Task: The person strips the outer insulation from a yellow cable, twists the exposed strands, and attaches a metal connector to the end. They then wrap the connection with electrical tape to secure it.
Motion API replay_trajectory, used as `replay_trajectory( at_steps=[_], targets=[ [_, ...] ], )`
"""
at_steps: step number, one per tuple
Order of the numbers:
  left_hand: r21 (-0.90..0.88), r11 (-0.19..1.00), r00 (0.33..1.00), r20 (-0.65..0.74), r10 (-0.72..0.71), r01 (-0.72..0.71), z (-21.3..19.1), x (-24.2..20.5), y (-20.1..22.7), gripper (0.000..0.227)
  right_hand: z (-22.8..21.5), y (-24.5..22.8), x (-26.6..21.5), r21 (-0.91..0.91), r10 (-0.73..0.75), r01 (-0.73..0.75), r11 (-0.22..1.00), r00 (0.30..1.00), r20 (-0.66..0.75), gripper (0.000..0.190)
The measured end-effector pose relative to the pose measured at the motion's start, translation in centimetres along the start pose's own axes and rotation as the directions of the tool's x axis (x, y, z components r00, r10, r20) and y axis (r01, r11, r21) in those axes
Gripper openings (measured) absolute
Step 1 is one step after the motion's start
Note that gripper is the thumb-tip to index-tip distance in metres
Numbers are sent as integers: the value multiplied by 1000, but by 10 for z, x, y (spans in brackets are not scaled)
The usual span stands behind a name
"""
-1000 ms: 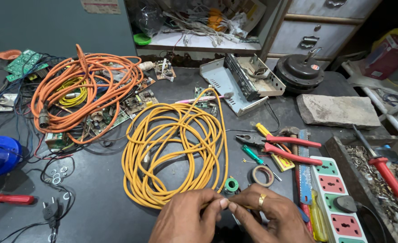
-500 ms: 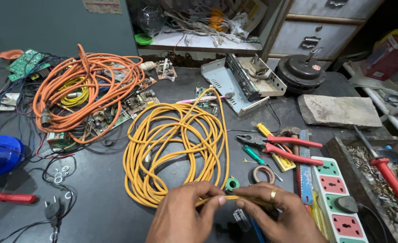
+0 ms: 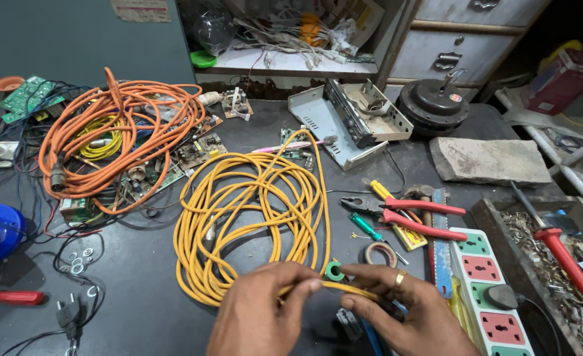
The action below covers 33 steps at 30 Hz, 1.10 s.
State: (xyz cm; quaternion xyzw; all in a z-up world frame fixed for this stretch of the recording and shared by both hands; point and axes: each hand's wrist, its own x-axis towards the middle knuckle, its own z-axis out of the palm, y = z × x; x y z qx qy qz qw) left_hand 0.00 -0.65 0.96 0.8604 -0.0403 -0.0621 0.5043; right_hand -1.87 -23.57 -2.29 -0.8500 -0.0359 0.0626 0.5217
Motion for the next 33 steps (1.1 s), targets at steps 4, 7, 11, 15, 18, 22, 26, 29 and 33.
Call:
replay_trajectory(
  at_steps=[4, 7, 11, 15, 18, 22, 26, 29, 33],
  targets=[
    [17, 993, 993, -19, -121, 121, -11, 5, -2, 22, -10, -1, 0, -100, -12, 8, 995, 999, -40, 26],
    [-44, 999, 999, 32, 6, -5, -8, 2, -5, 25, -9, -2, 0, -110, -76, 71, 991, 996, -43, 19],
    [-62, 990, 985, 102, 136, -130, 11, -5, -3, 24, -4, -2, 0, -82, -176, 177, 981, 984, 16, 20],
    [-47, 974, 975, 4, 223, -223, 9, -4, -5, 15, -8, -3, -4, 36, 100, -102, 994, 994, 52, 26],
    [-26, 995, 989, 111, 101, -98, 3, -4, -5, 18, -11, 0, -3, -39, -96, 99, 994, 992, 78, 23],
    [-117, 964, 963, 98, 251, -239, 8, -8, 1, 17, -21, 22, -2, -9, -73, 74, 997, 995, 68, 27],
    [-114, 952, 956, 45, 290, -284, 15, -17, -1, 16, -19, 54, 0, -258, -457, 432, 864, 889, -41, 25],
    [-60, 913, 914, -4, 405, -405, 27, -16, -20, 17, -19, 77, 15, -332, -623, 585, 740, 782, -11, 13],
    [-22, 933, 929, 91, 360, -359, 51, 1, -44, 24, -25, 89, 42, -334, -577, 559, 759, 815, 51, 16]
  ],
)
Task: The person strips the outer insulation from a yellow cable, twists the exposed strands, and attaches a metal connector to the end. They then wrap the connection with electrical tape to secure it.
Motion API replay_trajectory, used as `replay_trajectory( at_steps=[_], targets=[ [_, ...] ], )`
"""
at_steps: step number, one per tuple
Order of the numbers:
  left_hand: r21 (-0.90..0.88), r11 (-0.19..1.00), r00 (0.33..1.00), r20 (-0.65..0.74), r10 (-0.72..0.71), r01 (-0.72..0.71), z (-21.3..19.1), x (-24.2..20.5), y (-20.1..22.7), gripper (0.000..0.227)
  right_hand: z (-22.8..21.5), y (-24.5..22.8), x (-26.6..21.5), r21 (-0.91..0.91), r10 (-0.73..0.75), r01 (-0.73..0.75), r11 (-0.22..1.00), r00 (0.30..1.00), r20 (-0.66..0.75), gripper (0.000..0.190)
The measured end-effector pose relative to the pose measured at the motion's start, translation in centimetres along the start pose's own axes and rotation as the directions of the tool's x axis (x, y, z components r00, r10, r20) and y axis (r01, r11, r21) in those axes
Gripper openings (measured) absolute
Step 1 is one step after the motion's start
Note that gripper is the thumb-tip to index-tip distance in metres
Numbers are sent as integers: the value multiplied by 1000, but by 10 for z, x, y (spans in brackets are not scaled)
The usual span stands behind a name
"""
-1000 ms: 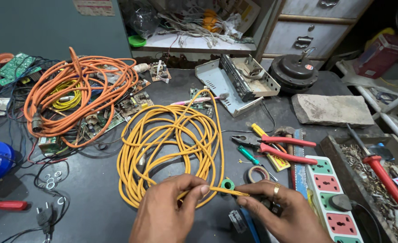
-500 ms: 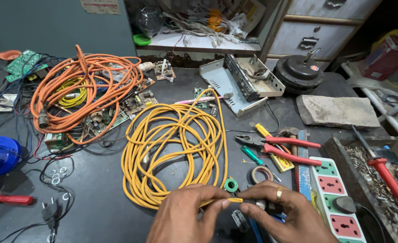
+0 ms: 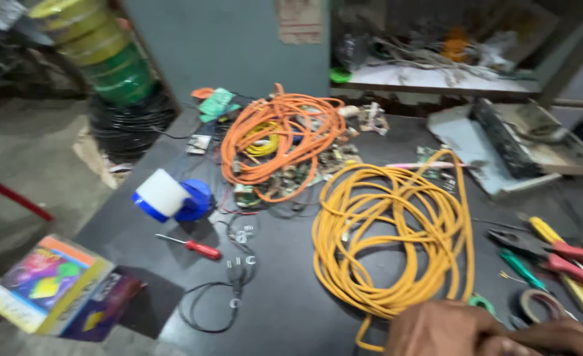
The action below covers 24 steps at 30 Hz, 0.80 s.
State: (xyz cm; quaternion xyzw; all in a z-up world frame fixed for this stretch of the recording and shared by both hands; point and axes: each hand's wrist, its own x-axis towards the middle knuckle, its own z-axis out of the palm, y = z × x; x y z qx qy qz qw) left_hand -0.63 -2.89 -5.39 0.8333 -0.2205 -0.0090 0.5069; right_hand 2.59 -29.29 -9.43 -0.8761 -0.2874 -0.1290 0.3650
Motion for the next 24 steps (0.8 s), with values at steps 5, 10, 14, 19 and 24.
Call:
replay_trajectory(
  at_steps=[5, 10, 14, 19, 24],
  targets=[
    [-15, 1000, 999, 43, 8, -7, 26, 6, -33, 30, 41, -1, 6, 112, 12, -18, 994, 998, 62, 21],
    [249, 940, 713, -614, 339, -233, 51, -2, -43, 24, 22, -8, -17, 241, 68, -98, 966, 989, 132, 26],
    [84, 995, 997, 51, -55, 50, 24, 8, -52, 18, -12, -15, 6, 252, 436, -706, 662, 636, 637, 46],
    [107, 940, 945, 10, -326, 323, -10, 13, -16, 17, -35, -46, -1, 162, 721, -705, 691, 689, -77, 23],
    [44, 911, 907, -122, -402, 410, -37, 19, 2, 19, -74, -32, -8, 350, 784, -717, 602, 451, -426, 29]
  ],
)
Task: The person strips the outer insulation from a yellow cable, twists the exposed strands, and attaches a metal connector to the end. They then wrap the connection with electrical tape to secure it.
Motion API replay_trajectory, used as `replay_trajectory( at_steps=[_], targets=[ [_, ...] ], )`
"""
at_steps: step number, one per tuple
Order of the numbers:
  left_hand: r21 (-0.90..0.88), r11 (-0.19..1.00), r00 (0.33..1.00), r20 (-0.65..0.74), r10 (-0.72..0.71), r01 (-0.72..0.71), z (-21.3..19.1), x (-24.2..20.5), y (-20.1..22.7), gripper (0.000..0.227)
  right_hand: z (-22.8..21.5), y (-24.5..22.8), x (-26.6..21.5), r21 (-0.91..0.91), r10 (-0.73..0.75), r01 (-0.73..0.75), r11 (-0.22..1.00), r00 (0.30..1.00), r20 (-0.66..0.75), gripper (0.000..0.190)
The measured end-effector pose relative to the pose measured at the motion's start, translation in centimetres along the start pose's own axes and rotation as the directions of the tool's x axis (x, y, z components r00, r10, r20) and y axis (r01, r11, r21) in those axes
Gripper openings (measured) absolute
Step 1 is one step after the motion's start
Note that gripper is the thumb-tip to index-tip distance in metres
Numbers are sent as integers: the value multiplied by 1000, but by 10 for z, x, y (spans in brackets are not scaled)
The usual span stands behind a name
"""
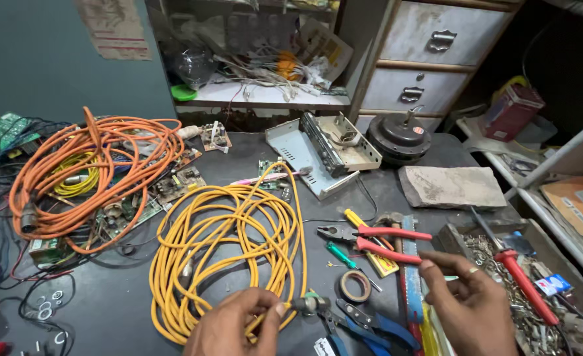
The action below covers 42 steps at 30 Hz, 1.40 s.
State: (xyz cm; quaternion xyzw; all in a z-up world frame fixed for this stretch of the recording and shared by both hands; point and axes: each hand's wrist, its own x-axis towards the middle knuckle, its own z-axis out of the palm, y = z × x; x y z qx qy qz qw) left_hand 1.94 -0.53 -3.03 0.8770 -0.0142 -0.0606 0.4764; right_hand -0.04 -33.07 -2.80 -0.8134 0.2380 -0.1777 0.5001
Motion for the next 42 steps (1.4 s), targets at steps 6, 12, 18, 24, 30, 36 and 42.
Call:
replay_trajectory(
  at_steps=[6, 12, 18, 24, 30, 36, 42],
  targets=[
    [40, 999, 999, -31, -30, 32, -2, -8, 14, 18, 13, -6, -5, -304, 66, -27, 952, 990, 121, 28],
    [93, 994, 996, -66, -54, 60, -3, -7, 15, 17, 3, 7, 5, -433, 81, 18, 901, 974, 209, 27],
    [139, 985, 994, -63, -89, 98, 2, -6, 14, 15, 33, 2, -14, -509, -32, 313, 802, 873, 487, 36],
    [142, 980, 990, -45, -133, 138, 4, -9, 12, 18, 58, -24, -34, -625, -104, 410, 664, 878, 466, 30],
    [158, 976, 988, -26, -150, 152, 1, -9, 9, 18, 59, -20, -45, 52, -271, 270, 962, 899, 345, 15],
    [37, 966, 966, -37, -255, 257, 2, -13, 20, 19, 74, 21, -68, 292, -132, -56, 955, 800, 585, 18],
    [-178, 973, 987, -33, -158, 150, 3, -11, 19, 18, 110, 47, -83, 262, 209, -457, 850, 749, 628, 11]
  ],
)
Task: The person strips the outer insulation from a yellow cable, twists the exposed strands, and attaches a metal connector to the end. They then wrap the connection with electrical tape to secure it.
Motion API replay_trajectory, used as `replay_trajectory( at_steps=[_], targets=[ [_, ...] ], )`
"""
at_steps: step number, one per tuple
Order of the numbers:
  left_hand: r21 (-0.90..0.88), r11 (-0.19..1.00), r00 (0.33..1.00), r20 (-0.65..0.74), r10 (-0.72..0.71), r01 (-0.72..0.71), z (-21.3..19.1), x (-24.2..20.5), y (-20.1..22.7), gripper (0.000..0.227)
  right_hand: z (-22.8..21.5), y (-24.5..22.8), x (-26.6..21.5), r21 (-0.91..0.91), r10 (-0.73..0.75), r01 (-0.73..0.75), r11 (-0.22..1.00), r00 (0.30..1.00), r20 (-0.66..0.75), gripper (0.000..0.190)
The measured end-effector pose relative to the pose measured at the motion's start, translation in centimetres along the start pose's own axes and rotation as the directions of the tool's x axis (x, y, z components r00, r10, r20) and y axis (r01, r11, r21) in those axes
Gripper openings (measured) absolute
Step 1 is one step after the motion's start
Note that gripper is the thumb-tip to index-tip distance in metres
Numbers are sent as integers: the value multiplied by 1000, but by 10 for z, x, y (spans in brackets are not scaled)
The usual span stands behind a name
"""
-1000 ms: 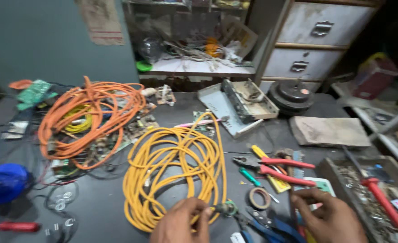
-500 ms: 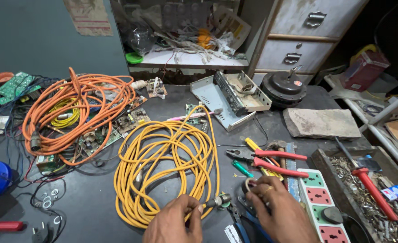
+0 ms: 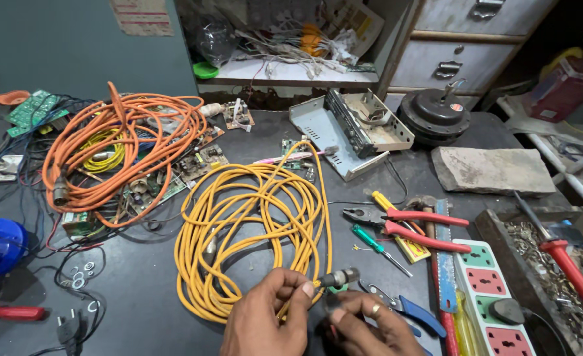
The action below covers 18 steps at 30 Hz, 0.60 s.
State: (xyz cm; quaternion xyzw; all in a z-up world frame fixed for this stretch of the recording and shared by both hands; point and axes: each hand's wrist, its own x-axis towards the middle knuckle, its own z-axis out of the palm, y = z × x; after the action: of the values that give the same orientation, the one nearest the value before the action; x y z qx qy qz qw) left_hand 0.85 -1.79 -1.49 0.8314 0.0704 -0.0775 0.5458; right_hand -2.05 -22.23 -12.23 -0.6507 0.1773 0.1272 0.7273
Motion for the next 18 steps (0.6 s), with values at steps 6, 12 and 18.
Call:
replay_trajectory(
  at_steps=[6, 12, 18],
  targets=[
    [-170, 983, 994, 99, -46, 63, 4, -3, -1, 20, 18, 0, -5, 267, 68, -81, 960, 996, 55, 20],
    [-231, 973, 988, 151, 41, -5, 5, -1, -1, 17, 13, -4, 0, 58, -241, 236, 970, 967, 87, 27],
    [-189, 978, 982, 150, 115, -86, -2, -2, -1, 22, 9, 1, 2, 112, -282, 274, 955, 958, 59, 21]
  ],
)
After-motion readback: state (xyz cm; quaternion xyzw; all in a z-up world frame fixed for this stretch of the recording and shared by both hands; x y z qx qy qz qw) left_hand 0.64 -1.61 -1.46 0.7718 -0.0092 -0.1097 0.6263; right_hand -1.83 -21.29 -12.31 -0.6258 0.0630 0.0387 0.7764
